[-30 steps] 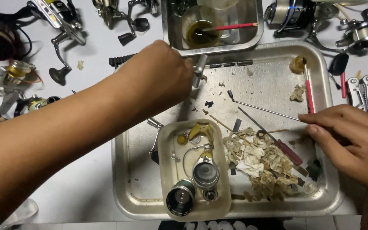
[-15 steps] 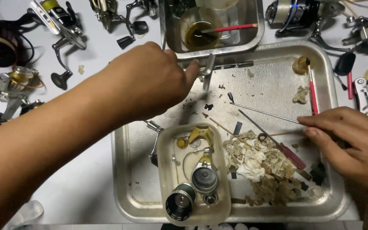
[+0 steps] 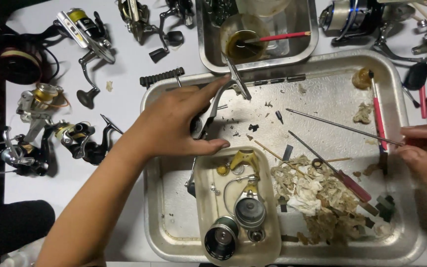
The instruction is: The person disassembles a fishing reel, removes the handle, and cleans the internal components using a brush and a liquid solvent. They wipe the parts with a cloth and place the cleaned components into a tray.
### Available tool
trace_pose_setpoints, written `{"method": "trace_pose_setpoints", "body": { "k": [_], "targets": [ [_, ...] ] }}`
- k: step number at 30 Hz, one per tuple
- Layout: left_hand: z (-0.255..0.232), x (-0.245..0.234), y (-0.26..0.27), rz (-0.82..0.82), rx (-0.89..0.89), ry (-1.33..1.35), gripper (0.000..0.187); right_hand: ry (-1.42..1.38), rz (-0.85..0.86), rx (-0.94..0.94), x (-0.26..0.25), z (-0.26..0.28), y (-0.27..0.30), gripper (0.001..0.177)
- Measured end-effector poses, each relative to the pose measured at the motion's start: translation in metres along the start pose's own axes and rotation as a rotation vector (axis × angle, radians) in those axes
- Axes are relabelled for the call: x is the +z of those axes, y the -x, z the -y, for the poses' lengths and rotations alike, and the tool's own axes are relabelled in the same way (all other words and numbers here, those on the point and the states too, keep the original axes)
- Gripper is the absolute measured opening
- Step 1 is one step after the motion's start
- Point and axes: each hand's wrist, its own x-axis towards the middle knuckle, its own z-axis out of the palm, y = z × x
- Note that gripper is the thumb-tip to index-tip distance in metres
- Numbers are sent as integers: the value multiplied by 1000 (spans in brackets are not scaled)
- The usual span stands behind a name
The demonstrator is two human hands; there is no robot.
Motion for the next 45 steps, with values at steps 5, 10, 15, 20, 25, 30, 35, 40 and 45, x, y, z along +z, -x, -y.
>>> {"method": "trace_pose_setpoints", "body": {
  "k": [5,10,15,20,25,30,35,40,45],
  "targets": [
    [8,18,7,-100,48,269,121,56,-47,-95,-41,-68,-7,23],
    [20,42,14,-196,150,361,128,456,526,19,-101,-59,-107,40],
    [25,61,18,-233,201,412,127,99,-99,-400,-26,193,58,70],
    [29,71,23,-306,288,436,134,143,-115,-529,13,335,111,50],
    [34,77,22,-372,348,447,141,124,-101,-460,32,392,131,44],
    [27,69,17,-476,417,452,139,119,-75,-555,27,366,114,53],
    [30,79,19,-475,421,384,140,119,-163,-393,48,424,138,40],
    [32,83,21,-458,393,369,137,41,-191,-575,68,455,155,45],
    [31,84,24,-415,340,305,125,216,-33,-499,67,501,161,30]
  ]
}}
